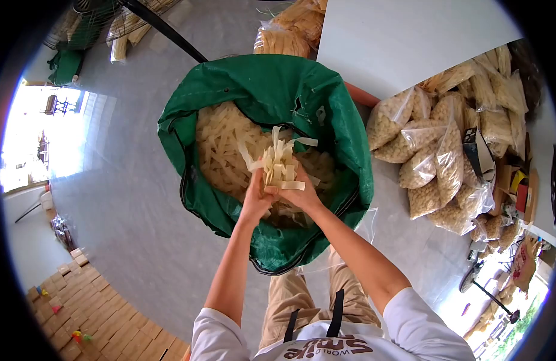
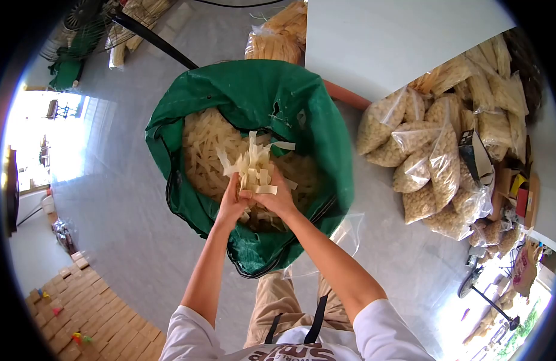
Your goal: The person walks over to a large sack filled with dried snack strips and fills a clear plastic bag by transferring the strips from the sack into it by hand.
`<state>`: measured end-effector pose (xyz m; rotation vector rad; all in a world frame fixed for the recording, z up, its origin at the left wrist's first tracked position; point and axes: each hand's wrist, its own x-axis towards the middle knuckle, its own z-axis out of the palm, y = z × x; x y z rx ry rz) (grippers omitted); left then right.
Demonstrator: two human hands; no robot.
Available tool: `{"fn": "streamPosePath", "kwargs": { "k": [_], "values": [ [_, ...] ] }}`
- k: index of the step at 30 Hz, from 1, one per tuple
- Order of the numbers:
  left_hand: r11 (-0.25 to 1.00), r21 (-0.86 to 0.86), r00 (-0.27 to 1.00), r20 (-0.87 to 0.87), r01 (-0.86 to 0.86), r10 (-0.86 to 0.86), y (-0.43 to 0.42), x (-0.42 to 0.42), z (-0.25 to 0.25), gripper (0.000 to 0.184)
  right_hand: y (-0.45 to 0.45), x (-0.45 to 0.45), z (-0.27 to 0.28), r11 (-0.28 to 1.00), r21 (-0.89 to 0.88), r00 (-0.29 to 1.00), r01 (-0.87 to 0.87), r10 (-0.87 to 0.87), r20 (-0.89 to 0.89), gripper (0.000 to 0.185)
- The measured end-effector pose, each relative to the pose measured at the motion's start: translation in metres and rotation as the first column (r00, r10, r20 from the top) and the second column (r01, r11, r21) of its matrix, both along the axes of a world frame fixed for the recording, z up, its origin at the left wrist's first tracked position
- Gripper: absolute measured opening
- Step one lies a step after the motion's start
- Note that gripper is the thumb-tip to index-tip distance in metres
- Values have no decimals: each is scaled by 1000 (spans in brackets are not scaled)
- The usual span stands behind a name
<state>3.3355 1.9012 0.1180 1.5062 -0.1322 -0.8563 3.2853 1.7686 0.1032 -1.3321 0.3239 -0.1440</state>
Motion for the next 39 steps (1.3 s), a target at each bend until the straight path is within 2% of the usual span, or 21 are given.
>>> {"fn": "streamPosePath", "kwargs": {
  "k": [3, 4, 5, 7, 8, 10, 11, 12, 16, 18, 20, 21, 23, 24, 27, 28, 31, 33, 35, 37, 39],
  "values": [
    [999, 36, 995, -99, 17, -13, 2, -7, 22, 83, -4, 3, 0, 996, 86, 995, -13, 21, -96, 76],
    [998, -69, 1000, 16, -9, 10, 1, -7, 19, 89, -6, 3, -4, 998, 47, 992, -36, 42, -123, 75],
    [997, -71, 1000, 15, -9, 10, 0, -8, 17, 89, -6, 3, -8, 998, 6, 987, -61, 61, -151, 75],
    [991, -136, 990, 139, -8, 27, -3, -12, 14, 92, -2, 0, -19, 999, -2, 985, -49, 48, -166, 76],
    [990, -139, 990, 137, -9, 28, -4, -15, 10, 92, 2, -2, -24, 999, -7, 983, -37, 35, -179, 77],
    [997, -68, 937, 343, -43, 64, -4, -22, 5, 92, 5, -7, -13, 998, -16, 975, -54, 50, -215, 80],
    [997, -68, 938, 340, -45, 65, -2, -26, 3, 92, 7, -9, -8, 997, -21, 966, -69, 62, -251, 82],
    [996, -51, 941, 327, -69, 82, -2, -28, 10, 92, 11, -7, -8, 999, -21, 994, -36, 33, -101, 82],
    [992, -57, 957, 264, -111, 122, 2, -28, 15, 90, 10, -7, -6, 996, -1, 995, -93, 93, -19, 77],
    [991, -72, 959, 253, -114, 128, 2, -23, 19, 89, 9, -4, -4, 986, 140, 996, -90, 91, 5, 71],
    [999, -30, 912, 407, -33, 42, 3, -21, 29, 88, 7, -4, 0, 984, 151, 995, -95, 97, -4, 68],
    [999, -31, 913, 405, -34, 44, 1, -21, 39, 88, 5, -5, 6, 982, 162, 995, -97, 100, -15, 66],
    [992, 123, 801, 596, -27, -52, -7, -21, 60, 87, -2, -3, 22, 989, 120, 996, -87, 90, -17, 65],
    [997, 64, 782, 623, -50, 0, -12, -20, 66, 84, -5, 0, 31, 994, 80, 997, -78, 79, -18, 63],
    [997, 80, 726, 686, -18, -41, -14, -10, 82, 83, -16, 10, 45, 996, -15, 995, -91, 92, 43, 63],
    [999, 38, 758, 651, 3, -28, -12, -5, 84, 84, -19, 13, 45, 995, -24, 996, -92, 92, -5, 63],
    [994, -112, 839, 539, -18, 76, -9, 6, 88, 84, -29, 21, 51, 989, -97, 993, -110, 113, 18, 66],
    [987, -159, 858, 503, -22, 100, -7, 10, 91, 84, -32, 24, 59, 990, -77, 993, -119, 119, -5, 70],
    [971, -222, 894, 412, -88, 175, -4, 13, 93, 83, -34, 26, 71, 998, -47, 998, -47, 45, -55, 67],
    [980, -169, 896, 410, -107, 169, 4, 14, 92, 82, -39, 28, 73, 999, -23, 997, -48, 46, -60, 66],
    [998, 12, 855, 517, -61, 47, 16, 15, 87, 78, -48, 30, 75, 999, 2, 996, -49, 49, -68, 66]
  ]
}}
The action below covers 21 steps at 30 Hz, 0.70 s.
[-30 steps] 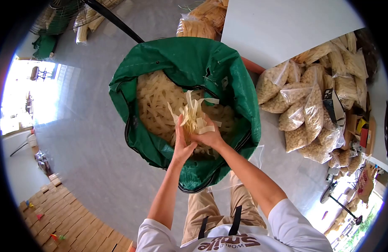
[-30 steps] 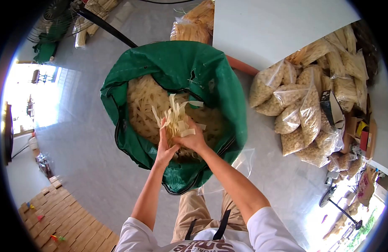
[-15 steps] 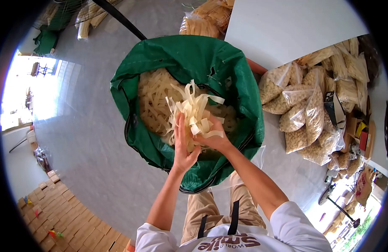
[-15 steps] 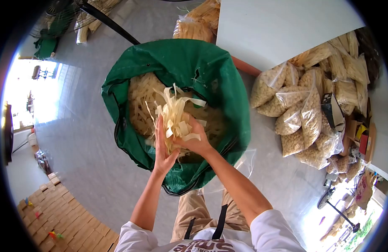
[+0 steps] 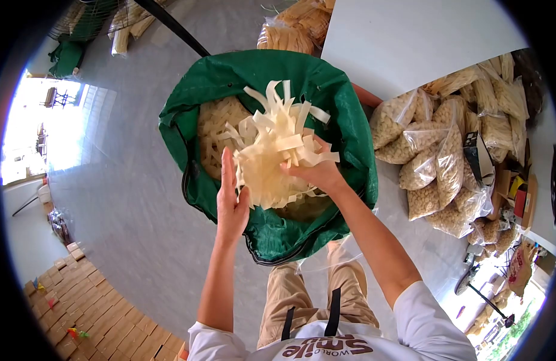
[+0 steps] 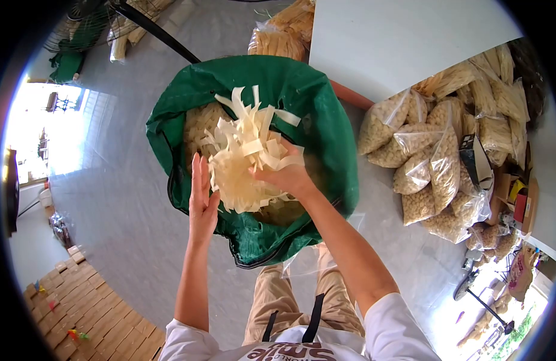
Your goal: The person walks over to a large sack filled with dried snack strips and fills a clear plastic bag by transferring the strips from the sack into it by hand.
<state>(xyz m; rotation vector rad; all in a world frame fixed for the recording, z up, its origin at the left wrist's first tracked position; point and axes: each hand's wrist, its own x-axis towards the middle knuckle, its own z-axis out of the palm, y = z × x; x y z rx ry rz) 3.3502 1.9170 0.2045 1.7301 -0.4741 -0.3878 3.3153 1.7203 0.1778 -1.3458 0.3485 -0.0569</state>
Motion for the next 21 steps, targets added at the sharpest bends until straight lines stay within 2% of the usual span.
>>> {"fn": "streamPosePath", "kwargs": {
  "k": [2, 3, 4, 5, 6, 7, 8, 9, 10, 11, 12, 14, 15, 16, 18, 21],
  "values": [
    [997, 52, 998, -18, -55, 56, 9, -9, 1, 74, -8, 2, 2, 999, 38, 1000, -21, 21, 8, 63],
    [984, 131, 992, -9, -124, 126, 15, -15, 4, 70, -9, 4, 9, 996, 82, 994, 16, -25, 108, 50],
    [959, 210, 981, 1, -189, 193, 18, -23, 8, 67, -12, 5, 13, 996, 82, 995, 18, -26, 100, 50],
    [902, 240, 924, 232, -359, 305, 15, -37, 9, 52, -16, 6, 16, 999, 38, 989, 34, -39, 141, 49],
    [911, 287, 932, 296, -294, 208, 18, -52, 17, 43, -20, 6, 19, 999, -6, 983, 53, -51, 179, 48],
    [913, 338, 932, 348, -227, 103, 22, -69, 22, 35, -21, 6, 26, 997, 38, 967, 69, -76, 244, 46],
    [977, 119, 877, 469, -178, 103, 21, -94, 3, 25, -23, 6, 32, 996, 36, 973, 77, -83, 216, 46],
    [971, 239, 936, 341, 4, -87, 23, -121, 10, 22, -27, 9, 39, 998, 8, 975, 68, -69, 209, 46],
    [951, 215, 902, 326, 221, -283, 19, -141, 6, 23, -30, 11, 44, 998, -18, 976, 59, -54, 211, 46],
    [896, 271, 903, 153, 353, -402, 17, -167, -2, 24, -30, 10, 47, 998, -20, 978, 66, -60, 201, 46],
    [805, 336, 872, -192, 489, -450, 14, -189, -7, 30, -31, 10, 49, 998, 2, 977, 63, -62, 204, 46],
    [803, 438, 915, -202, 404, -350, 25, -235, -65, 46, -34, 8, 60, 998, 25, 976, 62, -66, 206, 45],
    [803, 435, 913, -203, 408, -354, 31, -247, -98, 46, -36, 3, 70, 995, 68, 988, 79, -87, 128, 46],
    [772, 534, 939, -211, 344, -272, 38, -258, -130, 53, -37, -3, 76, 989, 107, 994, 99, -104, 46, 48],
    [729, 622, 958, -216, 284, -189, 38, -264, -159, 60, -41, -16, 80, 993, 91, 995, 76, -82, 65, 44],
    [713, 613, 935, -299, 340, -189, 16, -253, -187, 66, -49, -39, 87, 998, 58, 993, 32, -38, 114, 42]
  ]
}}
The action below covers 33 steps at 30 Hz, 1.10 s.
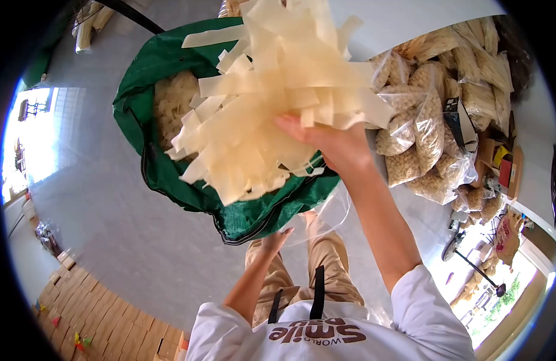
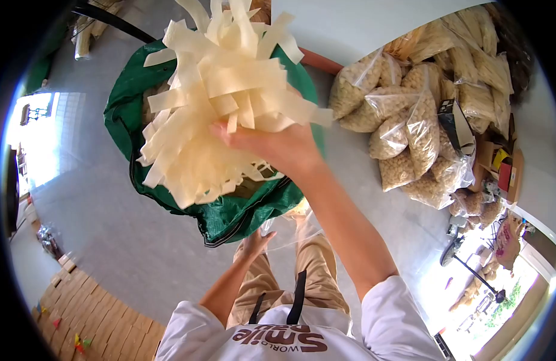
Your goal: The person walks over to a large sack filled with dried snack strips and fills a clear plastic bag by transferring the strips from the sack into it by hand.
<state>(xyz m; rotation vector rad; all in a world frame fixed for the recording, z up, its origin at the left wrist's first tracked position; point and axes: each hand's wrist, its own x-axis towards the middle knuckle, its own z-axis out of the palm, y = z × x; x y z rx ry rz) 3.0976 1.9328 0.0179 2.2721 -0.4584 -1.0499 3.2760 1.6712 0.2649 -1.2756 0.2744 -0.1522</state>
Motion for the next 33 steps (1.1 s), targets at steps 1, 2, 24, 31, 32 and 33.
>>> {"fn": "streamPosePath", "kwargs": {
  "k": [1, 2, 24, 31, 32, 33],
  "values": [
    [999, -42, 996, 86, 22, -18, -6, -3, -11, 61, -2, -9, 2, 1000, -12, 1000, 4, -4, -3, 42],
    [996, -78, 984, 176, 47, -33, -13, -5, -21, 57, -6, -20, 5, 1000, -24, 1000, 11, -12, -11, 42],
    [951, -75, 896, 366, 300, -253, 2, 0, -112, 35, 2, -300, -24, 874, -475, 885, 102, -298, -358, 42],
    [961, -141, 934, 305, 238, -187, -22, 19, -90, 22, 34, -315, -85, 928, 119, 771, 353, -217, -599, 45],
    [921, -41, 753, 590, 387, -291, -23, 18, -84, 20, 38, -319, -100, 920, 167, 773, 355, -188, -606, 44],
    [891, 25, 627, 701, 453, -339, -23, 17, -84, 19, 41, -324, -116, 910, 214, 775, 356, -159, -611, 44]
  ]
}}
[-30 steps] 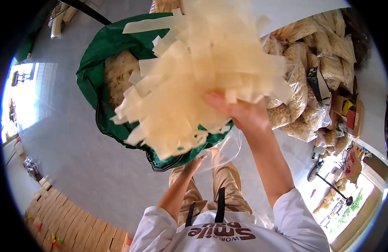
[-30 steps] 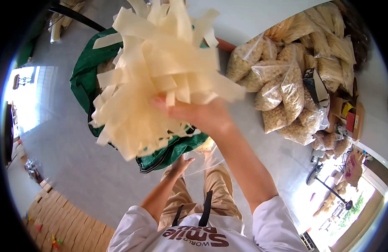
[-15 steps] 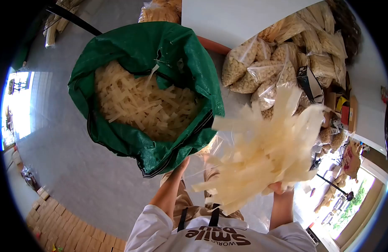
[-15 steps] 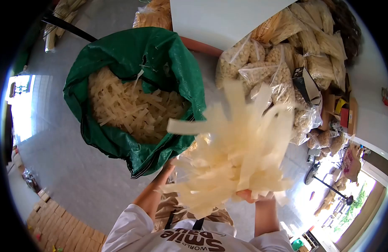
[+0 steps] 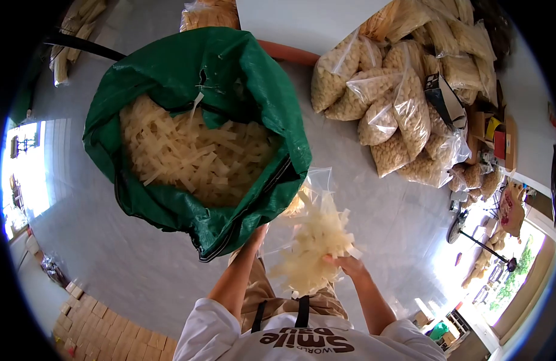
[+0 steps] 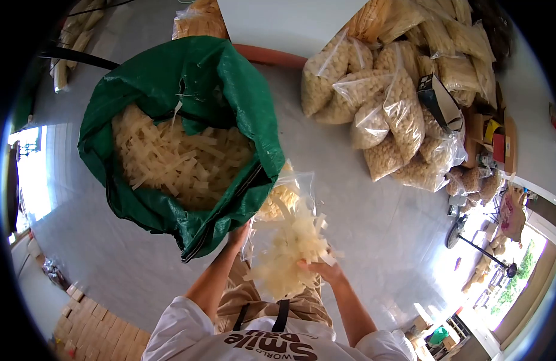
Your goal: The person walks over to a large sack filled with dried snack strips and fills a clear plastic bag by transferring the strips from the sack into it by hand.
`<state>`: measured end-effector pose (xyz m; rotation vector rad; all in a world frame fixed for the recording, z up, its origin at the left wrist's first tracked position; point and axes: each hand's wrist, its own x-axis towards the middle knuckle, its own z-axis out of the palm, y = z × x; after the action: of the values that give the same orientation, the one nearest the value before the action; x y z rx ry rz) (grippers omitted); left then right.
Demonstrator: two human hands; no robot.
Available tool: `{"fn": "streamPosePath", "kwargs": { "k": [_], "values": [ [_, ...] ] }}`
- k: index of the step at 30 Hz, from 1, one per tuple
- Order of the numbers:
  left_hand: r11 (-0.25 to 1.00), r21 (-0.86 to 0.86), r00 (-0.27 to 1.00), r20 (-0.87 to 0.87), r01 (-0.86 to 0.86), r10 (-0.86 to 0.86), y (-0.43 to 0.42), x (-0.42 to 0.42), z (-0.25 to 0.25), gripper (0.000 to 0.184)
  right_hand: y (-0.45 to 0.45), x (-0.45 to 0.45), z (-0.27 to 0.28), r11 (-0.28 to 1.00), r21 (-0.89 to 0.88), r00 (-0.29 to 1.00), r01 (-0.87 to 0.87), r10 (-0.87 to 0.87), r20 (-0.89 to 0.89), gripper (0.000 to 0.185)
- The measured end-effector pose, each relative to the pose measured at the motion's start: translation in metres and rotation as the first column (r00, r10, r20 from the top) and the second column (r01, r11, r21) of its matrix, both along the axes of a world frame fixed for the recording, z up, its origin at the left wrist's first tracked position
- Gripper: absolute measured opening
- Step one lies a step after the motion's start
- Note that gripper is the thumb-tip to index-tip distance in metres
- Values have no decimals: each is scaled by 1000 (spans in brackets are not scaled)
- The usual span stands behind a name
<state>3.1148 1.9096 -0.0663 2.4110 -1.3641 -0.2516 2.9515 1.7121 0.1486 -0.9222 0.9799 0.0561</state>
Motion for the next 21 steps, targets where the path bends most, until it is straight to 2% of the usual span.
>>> {"fn": "streamPosePath", "kwargs": {
  "k": [1, 2, 4, 6, 7, 8, 9, 10, 12, 13, 14, 16, 17, 18, 19, 20, 21],
  "values": [
    [998, -2, 984, 169, 59, -58, 3, -3, -6, 18, 4, -4, -14, 991, 133, 999, 12, -7, -34, 42],
    [999, 2, 993, 115, 35, -35, 4, -4, -13, 16, 6, -9, -26, 991, 135, 999, 17, -12, -35, 42],
    [1000, 8, 998, 58, 16, -17, 13, -7, -28, 15, 7, -6, -42, 968, 252, 995, 8, 18, -99, 41],
    [999, 46, 996, 86, -29, 25, 20, -11, -34, 14, 9, -6, -69, 972, 235, 995, 15, 9, -98, 43],
    [997, 58, 995, 95, -44, 39, 17, -9, -28, 15, 9, -5, -84, 967, 251, 981, -36, 82, -178, 44],
    [923, 112, 784, -496, -368, 373, 14, -7, -21, 15, 8, -7, -95, 964, 261, 969, -60, 119, -218, 45],
    [759, 342, 177, -843, -554, 508, 12, -5, -15, 16, 6, -3, -100, 958, 273, 954, -83, 156, -256, 46],
    [760, 342, 177, -843, -553, 509, 13, -6, -15, 16, 2, 15, -97, 965, 222, 960, -137, 184, -210, 45],
    [828, 209, 314, -855, -521, 413, 18, -8, -14, 16, -7, 37, -102, 967, 169, 963, -189, 216, -163, 44],
    [827, 211, 314, -854, -521, 415, 22, -13, -18, 16, -8, 37, -119, 952, 254, 907, -171, 253, -336, 44],
    [818, 216, 404, -784, -534, 471, 26, -19, -21, 15, -8, 39, -136, 933, 333, 819, -137, 296, -492, 45],
    [808, 222, 487, -701, -545, 521, 21, -17, -9, 13, -7, 38, -170, 925, 353, 832, -143, 305, -463, 49],
    [881, 17, 762, -494, -473, 418, 19, -13, 0, 13, -7, 38, -183, 898, 439, 848, 18, 219, -483, 50],
    [913, -71, 863, -363, -401, 350, 21, -11, 3, 13, -9, 41, -190, 840, 513, 850, 176, 134, -510, 51],
    [934, -147, 934, -204, -324, 292, 23, -9, 5, 13, -13, 64, -160, 887, 427, 788, 174, 135, -601, 54],
    [919, -76, 868, -366, -386, 335, 29, -11, 0, 14, -13, 74, -155, 886, 429, 788, 174, 137, -601, 54],
    [901, 5, 772, -514, -434, 375, 33, -12, -3, 15, -12, 81, -153, 917, 353, 739, 186, 106, -665, 59]
  ]
}}
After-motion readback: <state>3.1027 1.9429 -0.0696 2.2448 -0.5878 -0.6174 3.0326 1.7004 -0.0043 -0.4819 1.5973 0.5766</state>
